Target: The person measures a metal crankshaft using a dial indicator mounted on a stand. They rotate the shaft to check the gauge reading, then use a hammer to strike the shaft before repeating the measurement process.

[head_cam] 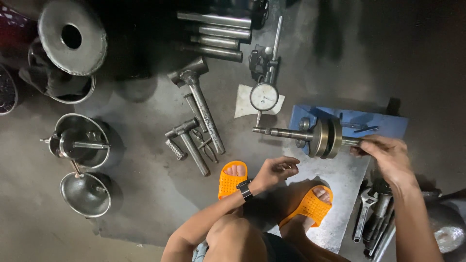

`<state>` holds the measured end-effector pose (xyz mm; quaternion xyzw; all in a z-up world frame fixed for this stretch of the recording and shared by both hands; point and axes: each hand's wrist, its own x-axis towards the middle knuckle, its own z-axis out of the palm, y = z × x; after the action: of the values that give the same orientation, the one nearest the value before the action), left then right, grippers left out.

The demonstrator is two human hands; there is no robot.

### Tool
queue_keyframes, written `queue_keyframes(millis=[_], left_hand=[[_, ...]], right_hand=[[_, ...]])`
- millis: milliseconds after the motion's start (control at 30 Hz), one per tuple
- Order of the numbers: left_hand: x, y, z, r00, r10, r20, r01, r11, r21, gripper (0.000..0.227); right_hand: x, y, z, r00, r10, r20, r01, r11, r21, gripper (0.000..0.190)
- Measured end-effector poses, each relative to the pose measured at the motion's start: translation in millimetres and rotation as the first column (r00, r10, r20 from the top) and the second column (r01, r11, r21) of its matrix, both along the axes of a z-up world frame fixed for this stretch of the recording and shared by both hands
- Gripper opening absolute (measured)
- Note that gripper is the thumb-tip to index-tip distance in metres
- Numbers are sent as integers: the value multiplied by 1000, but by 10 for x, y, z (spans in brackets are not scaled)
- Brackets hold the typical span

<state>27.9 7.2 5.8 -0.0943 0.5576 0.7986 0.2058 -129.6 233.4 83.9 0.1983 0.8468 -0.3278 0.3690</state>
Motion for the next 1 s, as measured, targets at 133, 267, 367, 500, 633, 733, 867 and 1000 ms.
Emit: queue_keyframes(millis=[133,267,367,500,633,733,867,1000], left_hand=[[-18,4,36,998,-32,47,34,999,-42,24],[-28,-12,55,998,-56,41,58,997,-52,23],[-19,-14,29,998,-60,29,62,996,-61,24],[-2,9,-3,997,-42,57,46,997,-62,23],[6,14,-12,997,-40,61,42,998,-40,22],[1,-1,-24,997,-48,54,50,998,-35,22],[2,-3,-31,999,-49,12,49,998,-29,22],[-1,-37,-51,997,-36,70,40,998,-47,21]], right_hand=[[9,39,-1,1000,5,-16,-7,995,-103,28],[8,-6,72,1000,4,-5,-5,995,-103,36],[-7,-55,110,999,-48,16,50,965,-258,55],[-20,-77,75,996,-56,64,47,990,135,33],[-27,-73,84,993,-55,100,45,995,94,26],[21,116,-83,999,28,26,-28,1000,-14,17],[25,127,-89,999,9,-40,-14,992,-129,36],[-19,-30,42,1000,9,30,-6,994,-111,59]])
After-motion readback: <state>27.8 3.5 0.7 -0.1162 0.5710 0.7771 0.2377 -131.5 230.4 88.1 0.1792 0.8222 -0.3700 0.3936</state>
